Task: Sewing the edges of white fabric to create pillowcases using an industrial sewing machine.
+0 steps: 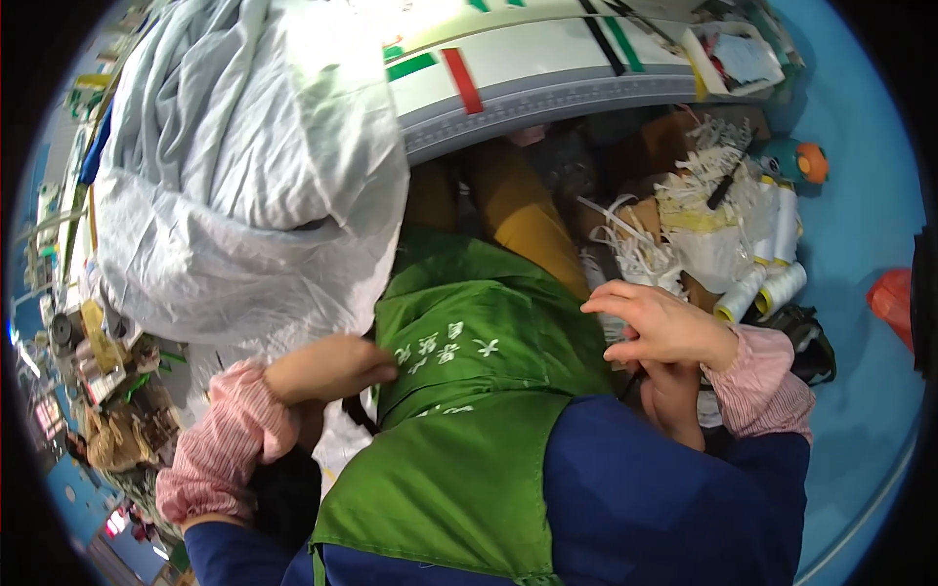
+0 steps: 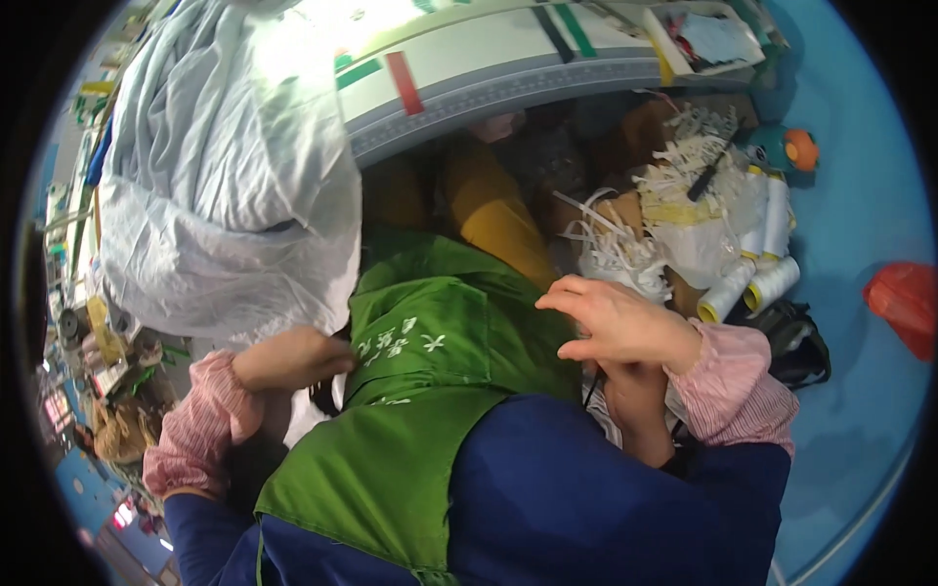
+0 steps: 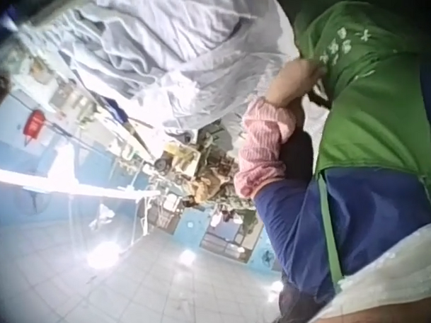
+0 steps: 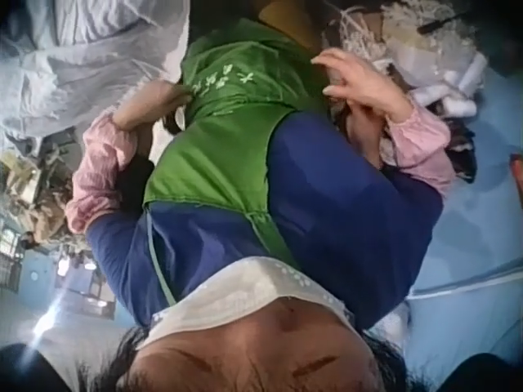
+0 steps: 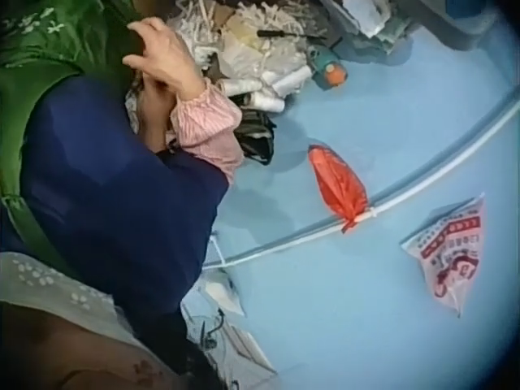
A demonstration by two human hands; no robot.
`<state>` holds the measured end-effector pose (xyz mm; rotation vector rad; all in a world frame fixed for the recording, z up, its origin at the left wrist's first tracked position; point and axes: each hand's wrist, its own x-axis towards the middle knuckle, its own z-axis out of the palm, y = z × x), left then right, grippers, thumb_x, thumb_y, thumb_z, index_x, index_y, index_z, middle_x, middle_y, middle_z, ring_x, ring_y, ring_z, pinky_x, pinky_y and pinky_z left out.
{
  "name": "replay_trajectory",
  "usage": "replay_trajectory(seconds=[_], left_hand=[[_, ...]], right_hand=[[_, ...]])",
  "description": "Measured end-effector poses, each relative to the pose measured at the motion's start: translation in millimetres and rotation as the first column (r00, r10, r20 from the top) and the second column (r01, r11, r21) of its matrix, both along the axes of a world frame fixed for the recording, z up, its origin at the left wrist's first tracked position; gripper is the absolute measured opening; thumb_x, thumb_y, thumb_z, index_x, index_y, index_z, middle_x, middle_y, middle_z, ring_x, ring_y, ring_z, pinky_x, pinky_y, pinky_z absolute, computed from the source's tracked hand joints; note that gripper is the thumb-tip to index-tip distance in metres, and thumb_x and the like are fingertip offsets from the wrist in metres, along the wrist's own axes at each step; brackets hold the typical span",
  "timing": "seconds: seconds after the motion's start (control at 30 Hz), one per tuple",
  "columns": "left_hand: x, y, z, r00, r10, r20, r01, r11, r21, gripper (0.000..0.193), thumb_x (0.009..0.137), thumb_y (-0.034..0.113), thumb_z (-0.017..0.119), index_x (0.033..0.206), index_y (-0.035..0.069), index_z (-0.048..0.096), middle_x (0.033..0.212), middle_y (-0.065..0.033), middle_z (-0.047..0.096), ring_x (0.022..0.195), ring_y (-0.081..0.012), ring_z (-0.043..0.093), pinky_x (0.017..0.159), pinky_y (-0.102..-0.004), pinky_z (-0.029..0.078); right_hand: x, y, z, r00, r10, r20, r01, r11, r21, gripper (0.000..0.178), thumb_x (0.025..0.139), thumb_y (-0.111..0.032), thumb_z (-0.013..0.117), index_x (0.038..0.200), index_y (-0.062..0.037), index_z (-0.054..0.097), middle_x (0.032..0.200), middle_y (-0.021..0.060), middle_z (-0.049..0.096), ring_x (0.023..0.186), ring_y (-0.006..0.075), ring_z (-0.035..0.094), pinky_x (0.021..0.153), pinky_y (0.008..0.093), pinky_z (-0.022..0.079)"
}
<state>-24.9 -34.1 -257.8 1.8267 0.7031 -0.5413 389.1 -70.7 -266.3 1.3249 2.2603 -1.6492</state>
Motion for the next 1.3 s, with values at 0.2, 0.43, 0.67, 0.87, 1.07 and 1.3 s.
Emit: replay_trajectory(seconds=[0.2, 0.43, 0.67, 0.87, 1.07, 1.3], left_hand=[[3.5, 8.3, -4.0, 0.989, -0.139, 0.043, 0.14, 0.99, -0.025, 0.018, 0.091, 0.019, 0.062, 0.098, 0.004, 0.069, 0.081, -0.0186, 0.067, 0.076, -0.0373, 0.065, 0.069, -0.0435, 0.052], [73.6, 51.6, 19.5, 0.963, -0.131, 0.234, 0.077, 0.971, 0.227, 0.021, 0.089, 0.02, 0.064, 0.105, 0.006, 0.064, 0.089, -0.0127, 0.063, 0.08, -0.0355, 0.063, 0.067, -0.0443, 0.051], [77.7, 83.4, 28.5, 0.895, 0.044, 0.444, -0.192, 0.936, 0.295, 0.016, 0.089, 0.01, 0.064, 0.103, 0.001, 0.064, 0.089, -0.0132, 0.064, 0.08, -0.0338, 0.064, 0.069, -0.0405, 0.051], [47.2, 80.6, 20.1, 0.798, 0.285, 0.532, -0.489, 0.821, 0.294, 0.011, 0.089, 0.003, 0.063, 0.1, 0.0, 0.066, 0.091, -0.012, 0.065, 0.075, -0.0298, 0.063, 0.067, -0.0362, 0.05], [54.3, 78.1, 17.8, 0.757, 0.343, 0.556, -0.594, 0.717, 0.366, 0.012, 0.087, 0.003, 0.064, 0.099, 0.001, 0.065, 0.09, -0.0129, 0.064, 0.075, -0.0313, 0.064, 0.066, -0.0372, 0.051], [46.5, 47.4, -1.7, 0.898, 0.018, 0.44, -0.362, 0.601, 0.713, 0.029, 0.075, 0.007, 0.065, 0.104, 0.004, 0.065, 0.106, -0.0071, 0.063, 0.089, -0.0255, 0.063, 0.074, -0.0351, 0.054]], right_hand=[[53.2, 7.4, -31.6, 0.921, -0.372, 0.119, 0.385, 0.813, -0.438, 0.025, 0.088, 0.001, 0.056, 0.112, 0.0031, 0.065, 0.095, 0.0158, 0.071, 0.084, 0.0227, 0.071, 0.075, 0.0339, 0.055], [68.9, 27.4, -24.7, 0.958, -0.23, 0.17, 0.201, 0.964, 0.174, 0.027, 0.085, 0.001, 0.057, 0.11, 0.0016, 0.066, 0.099, 0.0229, 0.068, 0.092, 0.0379, 0.066, 0.082, 0.0417, 0.053], [-7.4, 75.7, -30.1, 0.981, -0.155, -0.116, 0.179, 0.954, 0.242, 0.028, 0.088, -0.015, 0.063, 0.112, -0.0033, 0.066, 0.103, 0.0161, 0.069, 0.093, 0.0338, 0.066, 0.081, 0.0402, 0.053], [-123.7, 84.0, -96.6, 0.777, -0.486, -0.4, 0.501, 0.862, -0.076, 0.035, 0.086, -0.018, 0.071, 0.117, -0.0044, 0.066, 0.108, 0.0132, 0.069, 0.098, 0.0233, 0.067, 0.082, 0.034, 0.053], [-222.5, 104.8, -157.4, 0.631, -0.624, -0.461, 0.41, 0.772, -0.485, 0.04, 0.085, -0.019, 0.071, 0.122, -0.0059, 0.062, 0.123, 0.016, 0.062, 0.108, 0.0214, 0.06, 0.081, 0.0331, 0.052], [-211.6, 40.5, -130.5, 0.849, -0.361, -0.385, 0.27, 0.924, -0.271, 0.027, 0.092, -0.025, 0.066, 0.093, 0.0017, 0.068, 0.083, 0.0105, 0.067, 0.086, 0.0154, 0.061, 0.078, 0.0333, 0.049]])
